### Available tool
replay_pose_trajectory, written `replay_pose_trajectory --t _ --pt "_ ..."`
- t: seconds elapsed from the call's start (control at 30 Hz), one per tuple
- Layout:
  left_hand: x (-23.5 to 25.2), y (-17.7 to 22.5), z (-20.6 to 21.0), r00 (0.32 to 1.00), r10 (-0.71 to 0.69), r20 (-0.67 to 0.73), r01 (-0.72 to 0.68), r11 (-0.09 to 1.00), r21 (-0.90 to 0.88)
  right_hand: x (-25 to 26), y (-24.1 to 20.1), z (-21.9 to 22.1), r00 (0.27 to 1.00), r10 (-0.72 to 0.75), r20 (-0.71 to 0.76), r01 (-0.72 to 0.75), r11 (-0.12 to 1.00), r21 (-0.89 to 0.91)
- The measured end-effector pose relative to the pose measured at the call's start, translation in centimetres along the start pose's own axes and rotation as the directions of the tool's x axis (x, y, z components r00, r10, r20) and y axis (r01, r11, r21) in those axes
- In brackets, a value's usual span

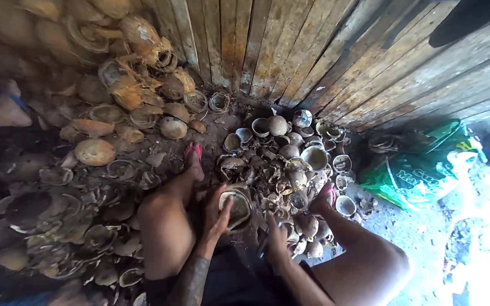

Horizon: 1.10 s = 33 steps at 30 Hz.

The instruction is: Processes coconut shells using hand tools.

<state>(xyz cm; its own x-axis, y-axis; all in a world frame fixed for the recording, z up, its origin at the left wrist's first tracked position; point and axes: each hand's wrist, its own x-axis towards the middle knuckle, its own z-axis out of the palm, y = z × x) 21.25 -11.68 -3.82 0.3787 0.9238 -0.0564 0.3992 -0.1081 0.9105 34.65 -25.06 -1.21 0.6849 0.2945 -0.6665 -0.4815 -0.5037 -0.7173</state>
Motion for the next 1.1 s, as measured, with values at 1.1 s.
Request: replay_pose_trajectory --t 1.1 --pt "6.5 1.2 -1.0 0.942 -0.091 0.322 0.059 0.992 0.108 4.7 -3.6 0.0 0.809 -0.517 0.279 0.585 0.753 -0.301"
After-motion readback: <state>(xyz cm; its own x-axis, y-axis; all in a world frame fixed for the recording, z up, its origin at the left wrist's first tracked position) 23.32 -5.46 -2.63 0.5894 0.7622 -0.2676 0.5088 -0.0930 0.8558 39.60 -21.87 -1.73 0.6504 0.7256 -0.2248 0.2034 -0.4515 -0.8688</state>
